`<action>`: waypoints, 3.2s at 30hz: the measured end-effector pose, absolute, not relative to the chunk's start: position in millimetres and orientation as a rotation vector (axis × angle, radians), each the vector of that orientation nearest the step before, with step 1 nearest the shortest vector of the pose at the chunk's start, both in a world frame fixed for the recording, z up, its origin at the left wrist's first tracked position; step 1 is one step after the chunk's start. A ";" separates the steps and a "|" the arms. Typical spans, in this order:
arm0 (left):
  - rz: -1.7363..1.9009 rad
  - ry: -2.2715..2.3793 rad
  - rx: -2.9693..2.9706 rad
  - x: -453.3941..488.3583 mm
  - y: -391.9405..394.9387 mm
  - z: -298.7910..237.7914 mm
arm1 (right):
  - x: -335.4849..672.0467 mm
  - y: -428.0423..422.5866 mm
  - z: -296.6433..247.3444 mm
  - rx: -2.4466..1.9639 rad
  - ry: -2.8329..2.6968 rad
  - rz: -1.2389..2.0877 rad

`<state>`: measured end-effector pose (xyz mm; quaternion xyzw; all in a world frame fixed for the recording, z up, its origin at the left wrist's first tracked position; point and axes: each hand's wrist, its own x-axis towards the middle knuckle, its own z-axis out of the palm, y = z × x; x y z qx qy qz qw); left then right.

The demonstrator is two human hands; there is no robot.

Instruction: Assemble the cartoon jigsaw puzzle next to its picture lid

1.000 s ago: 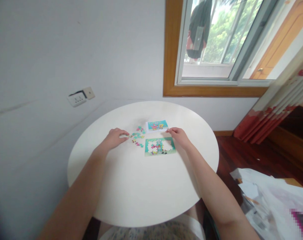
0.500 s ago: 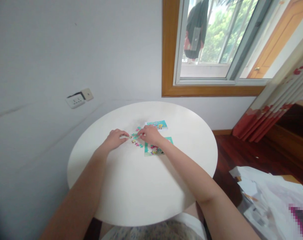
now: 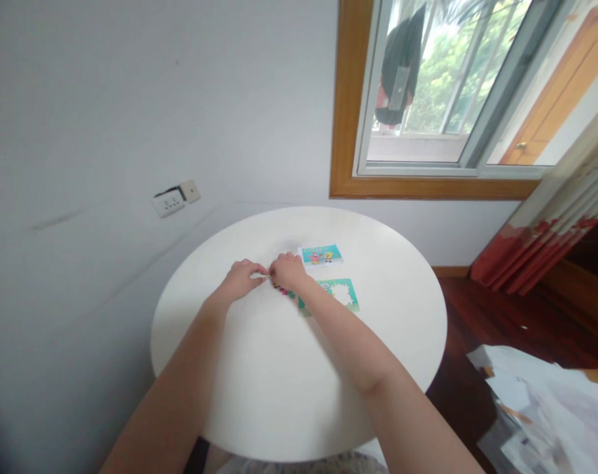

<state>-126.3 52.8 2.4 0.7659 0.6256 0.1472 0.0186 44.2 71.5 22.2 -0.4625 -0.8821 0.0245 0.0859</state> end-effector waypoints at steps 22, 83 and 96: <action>0.696 1.733 2.316 -122.9 52.4 9.4 | 52.6 80.7 17.0 -1.308 -2.480 0.323; 0.750 1.025 2.781 6.0 0.1 -6.2 | 193.8 4.3 8.6 -1.811 -2.291 0.023; 0.763 1.037 2.768 4.5 -0.8 -8.8 | 199.1 3.2 12.7 -1.736 -2.355 0.073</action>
